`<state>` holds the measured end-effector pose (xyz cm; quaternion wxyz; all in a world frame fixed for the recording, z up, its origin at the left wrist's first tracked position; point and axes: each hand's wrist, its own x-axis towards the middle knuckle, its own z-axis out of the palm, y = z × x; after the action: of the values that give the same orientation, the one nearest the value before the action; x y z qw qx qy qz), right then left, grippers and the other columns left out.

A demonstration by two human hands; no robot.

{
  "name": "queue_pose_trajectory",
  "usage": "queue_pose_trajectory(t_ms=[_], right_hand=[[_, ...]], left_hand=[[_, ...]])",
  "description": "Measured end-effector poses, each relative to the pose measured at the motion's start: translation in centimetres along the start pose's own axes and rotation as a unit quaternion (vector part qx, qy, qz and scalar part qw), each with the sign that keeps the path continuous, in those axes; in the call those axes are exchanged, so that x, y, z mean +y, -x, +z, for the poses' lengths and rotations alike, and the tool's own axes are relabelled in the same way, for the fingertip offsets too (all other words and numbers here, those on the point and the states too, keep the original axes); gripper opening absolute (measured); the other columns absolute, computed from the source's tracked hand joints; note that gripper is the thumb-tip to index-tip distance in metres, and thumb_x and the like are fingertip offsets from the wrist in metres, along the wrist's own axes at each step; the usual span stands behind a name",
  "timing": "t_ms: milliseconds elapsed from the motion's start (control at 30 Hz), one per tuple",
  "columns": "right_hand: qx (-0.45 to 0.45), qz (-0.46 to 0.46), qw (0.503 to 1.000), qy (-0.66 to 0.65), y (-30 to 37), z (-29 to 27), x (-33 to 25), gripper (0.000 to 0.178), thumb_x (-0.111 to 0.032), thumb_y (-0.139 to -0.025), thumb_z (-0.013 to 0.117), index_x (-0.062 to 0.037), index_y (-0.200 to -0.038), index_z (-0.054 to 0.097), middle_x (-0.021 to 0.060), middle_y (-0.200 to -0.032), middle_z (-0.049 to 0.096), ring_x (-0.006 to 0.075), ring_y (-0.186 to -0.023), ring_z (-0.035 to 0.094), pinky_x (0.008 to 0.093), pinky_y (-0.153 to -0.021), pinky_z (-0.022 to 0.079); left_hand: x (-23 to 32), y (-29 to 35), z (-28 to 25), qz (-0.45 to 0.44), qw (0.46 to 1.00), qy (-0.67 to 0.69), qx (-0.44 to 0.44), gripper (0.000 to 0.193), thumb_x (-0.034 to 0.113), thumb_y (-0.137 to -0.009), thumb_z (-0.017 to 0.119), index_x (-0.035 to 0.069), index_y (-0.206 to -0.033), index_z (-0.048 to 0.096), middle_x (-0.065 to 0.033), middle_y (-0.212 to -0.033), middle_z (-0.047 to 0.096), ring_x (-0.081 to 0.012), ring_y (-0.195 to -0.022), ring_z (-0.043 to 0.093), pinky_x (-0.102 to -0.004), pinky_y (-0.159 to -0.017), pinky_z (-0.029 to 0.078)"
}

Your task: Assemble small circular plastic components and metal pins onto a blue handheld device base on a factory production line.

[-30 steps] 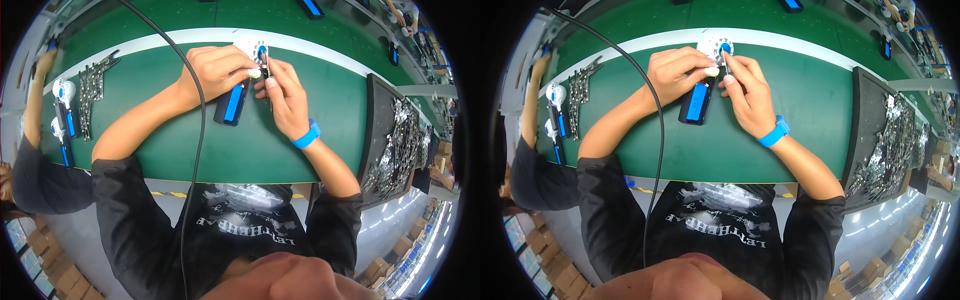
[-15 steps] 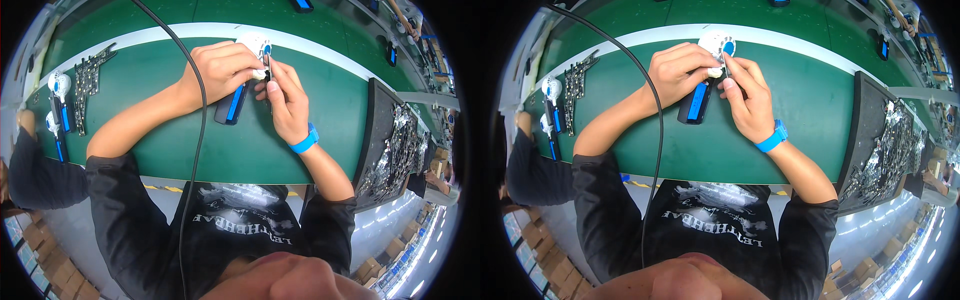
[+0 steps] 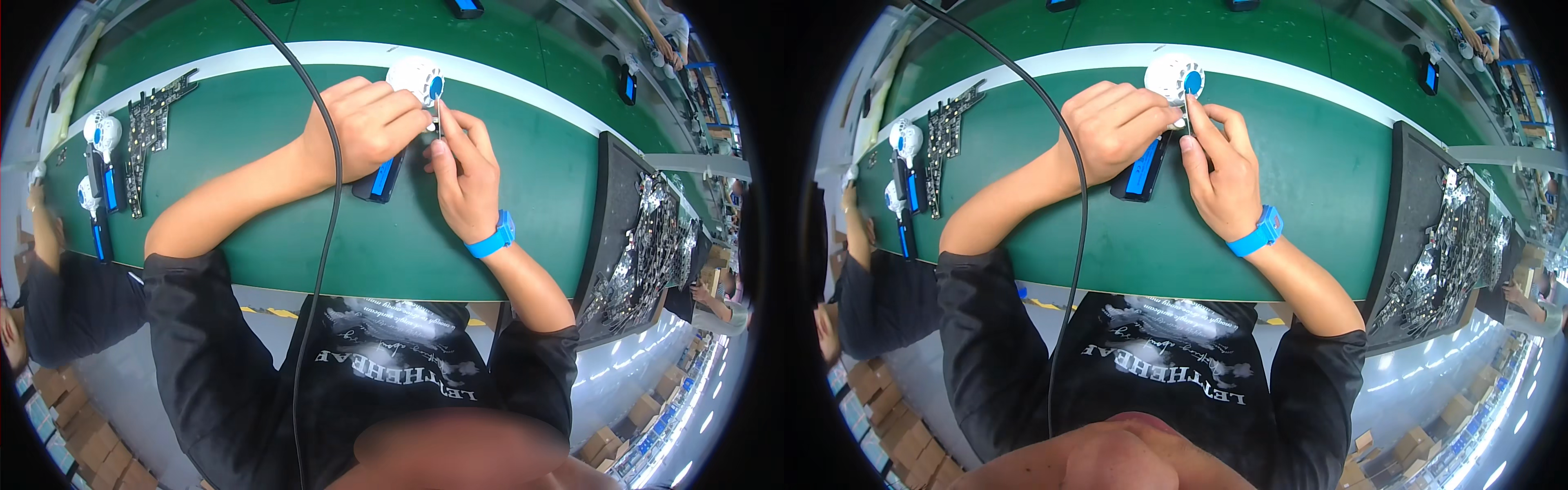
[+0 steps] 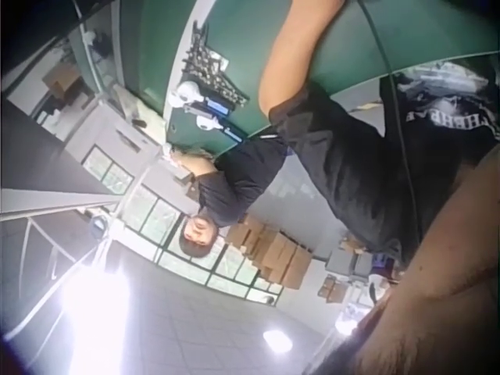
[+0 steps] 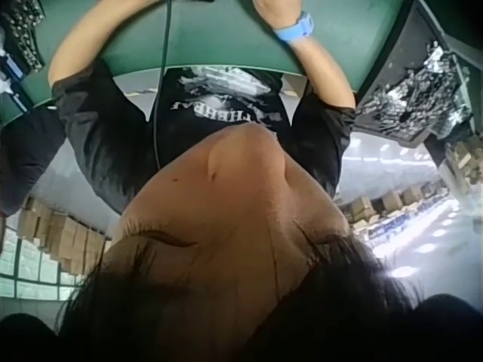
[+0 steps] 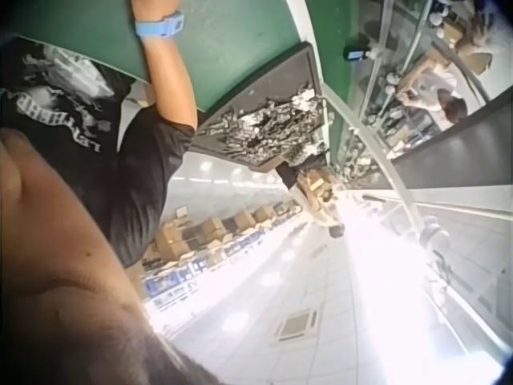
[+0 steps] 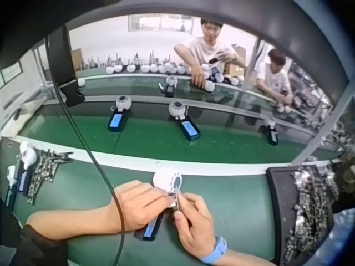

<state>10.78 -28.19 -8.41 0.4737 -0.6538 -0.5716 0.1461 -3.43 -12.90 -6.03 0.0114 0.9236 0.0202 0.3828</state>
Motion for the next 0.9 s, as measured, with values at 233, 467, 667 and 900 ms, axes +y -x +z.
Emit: queue_pose_trajectory(t_ms=[233,467,667,900], right_hand=[[-0.041,-0.003,0.999,-0.021,0.1,-0.8,0.2,0.041,0.0,-0.103,0.051,-0.0004,-0.144,0.057,0.0114,-0.125,0.055,0.0119,-0.084,0.062,0.0262,-0.07,0.055],[-0.076,0.031,0.99,-0.115,0.0,-1.3,0.1,0.04,-0.001,-0.104,0.049,0.0003,-0.144,0.056,0.0105,-0.124,0.054,0.0116,-0.083,0.061,0.0258,-0.071,0.054],[-0.152,0.011,0.985,-0.08,-0.3,-3.0,0.9,0.041,-0.004,-0.105,0.047,-0.0006,-0.145,0.055,0.0093,-0.122,0.052,0.0122,-0.087,0.06,0.0266,-0.073,0.054],[-0.187,-0.043,0.981,-0.024,0.2,-7.1,-0.2,0.053,-0.004,-0.101,0.052,-0.006,-0.154,0.045,0.0128,-0.125,0.056,0.0206,-0.101,0.062,0.0322,-0.082,0.054]], left_hand=[[-0.4,0.3,0.7,0.033,0.999,0.014,0.035,0.016,0.014,-0.073,0.074,0.012,-0.088,0.072,-0.0003,-0.08,0.068,-0.0174,-0.073,0.067,-0.0287,-0.07,0.053],[-0.5,-0.4,0.5,-0.015,0.998,0.056,0.032,0.02,0.014,-0.071,0.081,0.013,-0.09,0.072,0.0012,-0.074,0.066,-0.0173,-0.074,0.067,-0.0361,-0.081,0.054],[-1.0,-1.2,0.2,-0.008,0.997,0.037,-0.061,0.027,0.016,-0.07,0.084,0.015,-0.094,0.073,-0.0006,-0.08,0.067,-0.0186,-0.08,0.067,-0.0407,-0.088,0.053],[-6.2,-4.9,1.7,0.055,0.953,0.161,-0.252,0.029,0.037,-0.075,0.079,0.015,-0.094,0.074,-0.0064,-0.101,0.068,-0.0278,-0.094,0.068,-0.0411,-0.081,0.055]])
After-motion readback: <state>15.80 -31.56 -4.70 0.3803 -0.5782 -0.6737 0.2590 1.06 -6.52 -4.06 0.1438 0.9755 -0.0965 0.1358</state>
